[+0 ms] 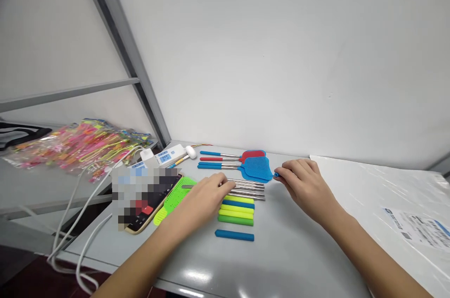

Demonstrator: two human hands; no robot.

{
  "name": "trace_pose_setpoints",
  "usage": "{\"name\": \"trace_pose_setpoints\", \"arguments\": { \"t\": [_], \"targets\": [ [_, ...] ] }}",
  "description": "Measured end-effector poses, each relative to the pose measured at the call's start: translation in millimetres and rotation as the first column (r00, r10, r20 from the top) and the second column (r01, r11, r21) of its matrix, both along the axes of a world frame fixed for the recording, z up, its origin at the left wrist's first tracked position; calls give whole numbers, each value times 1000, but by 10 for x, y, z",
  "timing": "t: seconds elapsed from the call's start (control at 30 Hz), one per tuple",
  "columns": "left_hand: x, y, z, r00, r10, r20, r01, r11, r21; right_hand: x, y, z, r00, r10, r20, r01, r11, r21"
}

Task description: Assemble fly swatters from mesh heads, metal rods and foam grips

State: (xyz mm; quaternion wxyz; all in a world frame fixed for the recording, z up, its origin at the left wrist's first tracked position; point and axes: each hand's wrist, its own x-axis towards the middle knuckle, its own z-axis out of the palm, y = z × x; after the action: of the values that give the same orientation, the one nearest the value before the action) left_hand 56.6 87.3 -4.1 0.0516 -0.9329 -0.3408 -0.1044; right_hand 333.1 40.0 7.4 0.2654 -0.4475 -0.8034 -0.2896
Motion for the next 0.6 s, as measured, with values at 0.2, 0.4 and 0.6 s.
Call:
{"name": "trace_pose_setpoints", "arguments": {
  "t": [0.2,0.4,0.6],
  "targets": [
    [441,350,-54,993,-114,9,114,993,-22,9,62,-39,999,31,-26,-27,991,128],
    [826,608,-261,987,-160,14,160,982,-102,224,137,-340,982,20,-187,18,980,199],
    [890,680,-414,987,-147,61,156,968,-195,328,172,-433,961,-11,-278,63,982,179]
  ]
}}
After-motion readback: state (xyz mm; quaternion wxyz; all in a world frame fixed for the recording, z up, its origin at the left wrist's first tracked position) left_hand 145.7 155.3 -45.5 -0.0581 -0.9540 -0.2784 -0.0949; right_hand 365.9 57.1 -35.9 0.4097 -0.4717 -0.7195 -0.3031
